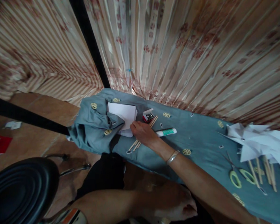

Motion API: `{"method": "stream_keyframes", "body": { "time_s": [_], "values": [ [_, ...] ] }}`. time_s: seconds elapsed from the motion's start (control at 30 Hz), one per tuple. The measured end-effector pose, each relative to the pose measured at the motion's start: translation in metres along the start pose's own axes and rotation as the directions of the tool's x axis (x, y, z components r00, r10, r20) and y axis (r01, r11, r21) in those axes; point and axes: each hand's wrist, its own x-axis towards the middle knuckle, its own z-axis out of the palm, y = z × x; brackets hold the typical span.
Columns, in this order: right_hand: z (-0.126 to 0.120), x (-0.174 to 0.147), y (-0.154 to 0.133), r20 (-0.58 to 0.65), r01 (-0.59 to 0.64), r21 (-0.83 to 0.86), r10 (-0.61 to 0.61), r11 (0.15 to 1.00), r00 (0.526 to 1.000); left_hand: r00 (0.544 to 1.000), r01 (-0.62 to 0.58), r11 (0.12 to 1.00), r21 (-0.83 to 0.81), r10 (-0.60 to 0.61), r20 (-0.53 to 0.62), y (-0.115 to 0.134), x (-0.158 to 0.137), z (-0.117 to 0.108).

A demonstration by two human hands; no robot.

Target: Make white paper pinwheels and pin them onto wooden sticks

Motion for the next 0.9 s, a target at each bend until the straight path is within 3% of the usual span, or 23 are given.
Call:
{"method": "stream_keyframes", "body": {
  "time_s": [0.17,0.47,0.6,0.8,0.9],
  "values": [
    [0.001,0.000,-0.003,-0.045,0.032,0.022,-0.031,0.999,0.999,0.997,0.033,0.999,0.043,-0.036,0.062,0.002,0.004,-0.001],
    [-0.001,-0.001,-0.005,-0.135,0.028,0.041,-0.022,0.999,0.991,0.996,0.028,0.990,0.139,-0.039,0.078,0.013,-0.008,-0.007],
    [-0.008,-0.007,-0.003,-0.236,0.045,0.151,-0.009,0.988,0.972,0.996,0.022,0.994,0.109,-0.031,0.085,0.017,-0.013,-0.014],
    [-0.041,-0.036,-0.007,-0.478,0.085,0.432,0.148,0.898,0.866,0.998,0.021,1.000,-0.013,-0.022,-0.055,0.007,-0.013,-0.015],
    [-0.058,-0.077,-0.014,-0.552,-0.002,0.551,0.366,0.835,0.749,0.975,0.021,0.981,-0.191,-0.063,-0.215,0.004,-0.013,-0.019]
  ]
}}
